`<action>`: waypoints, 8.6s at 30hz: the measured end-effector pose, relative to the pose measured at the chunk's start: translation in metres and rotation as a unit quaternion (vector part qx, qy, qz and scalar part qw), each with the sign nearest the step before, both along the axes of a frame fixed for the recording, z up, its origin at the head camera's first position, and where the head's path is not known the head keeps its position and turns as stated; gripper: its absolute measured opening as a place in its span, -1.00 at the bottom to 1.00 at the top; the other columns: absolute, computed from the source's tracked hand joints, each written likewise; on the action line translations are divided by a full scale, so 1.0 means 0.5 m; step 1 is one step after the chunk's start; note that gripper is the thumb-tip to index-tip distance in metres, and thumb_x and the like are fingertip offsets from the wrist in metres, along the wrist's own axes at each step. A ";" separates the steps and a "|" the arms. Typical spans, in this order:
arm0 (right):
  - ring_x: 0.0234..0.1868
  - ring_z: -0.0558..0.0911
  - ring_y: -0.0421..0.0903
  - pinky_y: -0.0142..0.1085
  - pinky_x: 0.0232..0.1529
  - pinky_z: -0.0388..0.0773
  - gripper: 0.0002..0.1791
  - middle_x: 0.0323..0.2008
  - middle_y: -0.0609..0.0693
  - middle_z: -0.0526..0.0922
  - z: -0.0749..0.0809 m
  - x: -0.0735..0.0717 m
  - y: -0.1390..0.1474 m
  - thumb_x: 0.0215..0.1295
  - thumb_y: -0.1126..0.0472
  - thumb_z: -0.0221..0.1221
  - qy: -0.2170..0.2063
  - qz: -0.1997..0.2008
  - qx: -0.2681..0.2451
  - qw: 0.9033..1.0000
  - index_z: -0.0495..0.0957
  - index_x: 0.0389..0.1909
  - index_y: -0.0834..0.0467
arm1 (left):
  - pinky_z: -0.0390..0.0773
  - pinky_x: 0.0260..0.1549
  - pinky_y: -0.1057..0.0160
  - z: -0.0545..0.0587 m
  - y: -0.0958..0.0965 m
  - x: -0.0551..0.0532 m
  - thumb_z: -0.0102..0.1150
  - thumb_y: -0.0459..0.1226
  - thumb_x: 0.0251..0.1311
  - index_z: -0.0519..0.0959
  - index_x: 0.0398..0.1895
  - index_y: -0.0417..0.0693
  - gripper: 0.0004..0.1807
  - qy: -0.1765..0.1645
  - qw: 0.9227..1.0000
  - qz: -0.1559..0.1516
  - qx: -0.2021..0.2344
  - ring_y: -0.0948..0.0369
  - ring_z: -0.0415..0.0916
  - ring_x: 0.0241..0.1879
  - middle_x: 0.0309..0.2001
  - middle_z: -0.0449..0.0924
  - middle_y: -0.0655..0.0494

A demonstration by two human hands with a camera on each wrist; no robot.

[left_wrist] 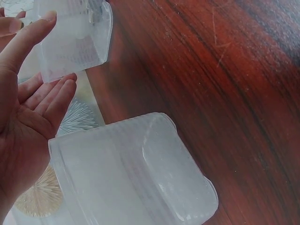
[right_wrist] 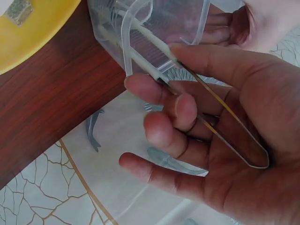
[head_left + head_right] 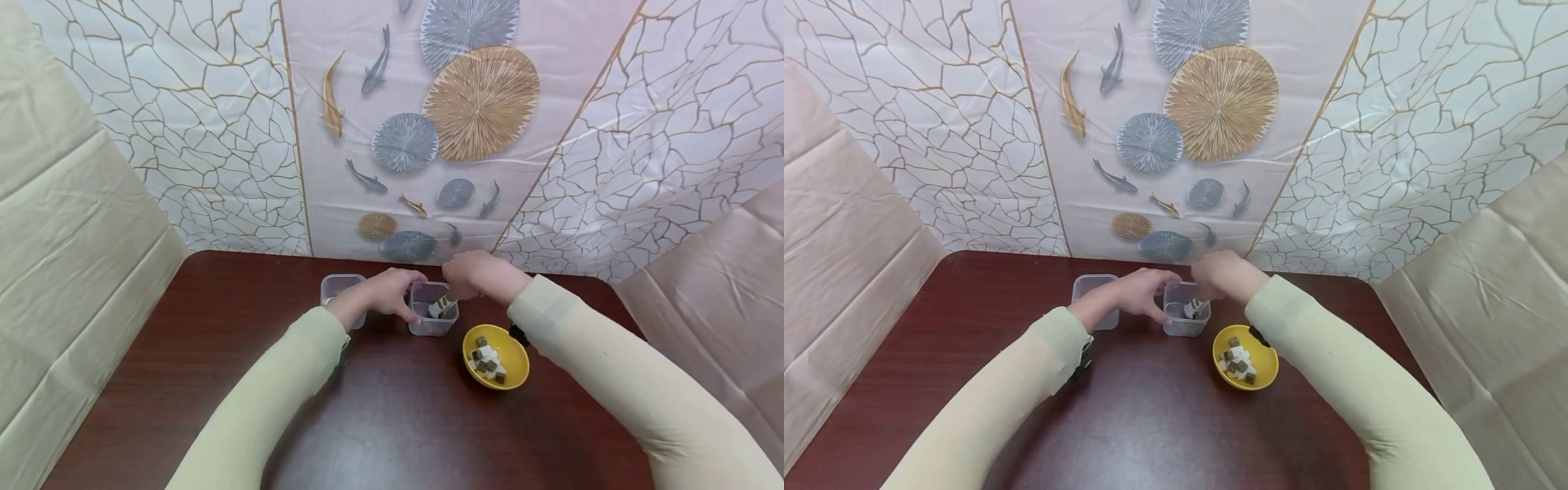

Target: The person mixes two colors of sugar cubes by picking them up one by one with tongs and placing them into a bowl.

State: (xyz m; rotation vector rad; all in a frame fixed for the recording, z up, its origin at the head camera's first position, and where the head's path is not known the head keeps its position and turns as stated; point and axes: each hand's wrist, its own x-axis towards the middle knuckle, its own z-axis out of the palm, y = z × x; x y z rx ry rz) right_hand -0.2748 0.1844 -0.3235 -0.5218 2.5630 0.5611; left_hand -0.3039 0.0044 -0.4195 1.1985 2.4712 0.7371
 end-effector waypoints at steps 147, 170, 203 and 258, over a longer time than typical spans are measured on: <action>-0.40 0.63 -0.05 -0.08 -0.23 0.72 -0.67 -0.44 -0.07 0.67 -0.002 0.026 0.022 0.39 -0.13 0.39 0.048 0.075 0.004 0.996 0.71 -0.32 0.07 | 0.54 0.33 0.11 -0.004 0.004 0.005 0.63 -0.14 0.11 0.45 0.47 -0.22 -0.12 -0.011 1.000 0.016 -0.001 0.06 0.56 0.25 0.30 0.62 -0.09; -0.38 0.66 -0.05 -0.10 -0.25 0.72 -0.63 -0.46 -0.08 0.67 0.001 0.035 0.027 0.42 -0.17 0.35 0.048 0.083 -0.013 0.995 0.70 -0.33 0.06 | 0.55 0.30 0.13 -0.003 0.004 0.003 0.63 -0.14 0.09 0.45 0.46 -0.25 -0.11 0.001 1.000 0.007 -0.001 0.03 0.57 0.25 0.28 0.63 -0.12; -0.51 0.47 -0.22 -0.13 -0.49 0.50 -0.58 -0.59 -0.25 0.47 0.085 0.137 0.156 0.43 0.00 0.37 0.124 0.143 -0.185 0.965 0.46 -0.62 -0.12 | 0.55 0.29 0.17 -0.004 0.004 0.004 0.65 -0.13 0.08 0.46 0.45 -0.22 -0.11 0.007 1.000 0.011 -0.003 0.05 0.58 0.21 0.25 0.63 -0.08; -0.49 0.45 -0.12 -0.25 -0.46 0.43 -0.64 -0.59 -0.15 0.50 0.039 0.044 0.082 0.42 -0.06 0.37 0.038 0.088 -0.096 0.991 0.67 -0.55 0.02 | 0.56 0.27 0.16 0.004 0.006 0.011 0.67 -0.17 0.06 0.45 0.46 -0.24 -0.09 -0.014 1.000 0.022 -0.003 0.05 0.59 0.20 0.28 0.63 -0.11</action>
